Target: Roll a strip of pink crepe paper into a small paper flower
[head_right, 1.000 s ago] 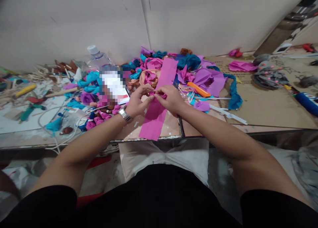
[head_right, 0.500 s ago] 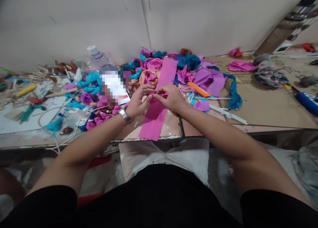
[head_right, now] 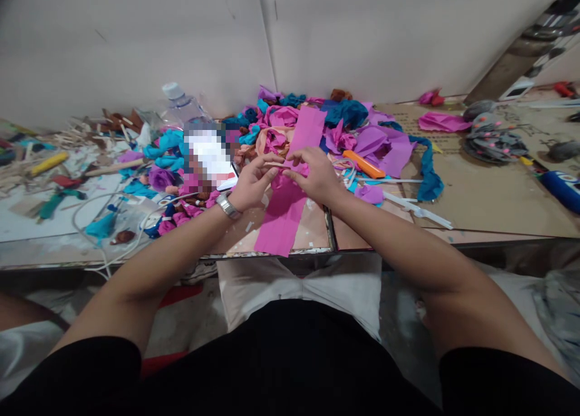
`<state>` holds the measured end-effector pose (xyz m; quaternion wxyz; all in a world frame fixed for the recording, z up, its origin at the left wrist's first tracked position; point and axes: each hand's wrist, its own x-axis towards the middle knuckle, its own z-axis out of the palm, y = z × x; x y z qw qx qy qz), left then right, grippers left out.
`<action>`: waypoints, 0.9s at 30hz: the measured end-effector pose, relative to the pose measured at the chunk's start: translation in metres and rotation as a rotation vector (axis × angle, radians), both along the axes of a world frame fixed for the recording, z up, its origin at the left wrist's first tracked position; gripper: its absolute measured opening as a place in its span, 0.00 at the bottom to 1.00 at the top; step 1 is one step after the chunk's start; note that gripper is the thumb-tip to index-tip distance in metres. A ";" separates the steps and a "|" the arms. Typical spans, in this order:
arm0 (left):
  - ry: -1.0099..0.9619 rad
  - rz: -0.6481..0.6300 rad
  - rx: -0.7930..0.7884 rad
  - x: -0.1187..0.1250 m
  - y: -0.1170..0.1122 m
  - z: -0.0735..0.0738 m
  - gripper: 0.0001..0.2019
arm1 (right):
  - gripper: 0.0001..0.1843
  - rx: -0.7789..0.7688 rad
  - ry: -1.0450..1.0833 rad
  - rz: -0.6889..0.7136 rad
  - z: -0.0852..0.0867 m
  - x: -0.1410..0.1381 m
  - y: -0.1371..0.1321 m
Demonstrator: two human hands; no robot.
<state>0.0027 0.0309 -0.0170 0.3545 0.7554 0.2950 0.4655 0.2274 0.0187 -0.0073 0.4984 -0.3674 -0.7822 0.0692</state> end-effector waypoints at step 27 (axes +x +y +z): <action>-0.066 0.080 -0.449 0.000 0.003 -0.006 0.21 | 0.09 0.112 -0.287 0.057 0.007 -0.003 -0.017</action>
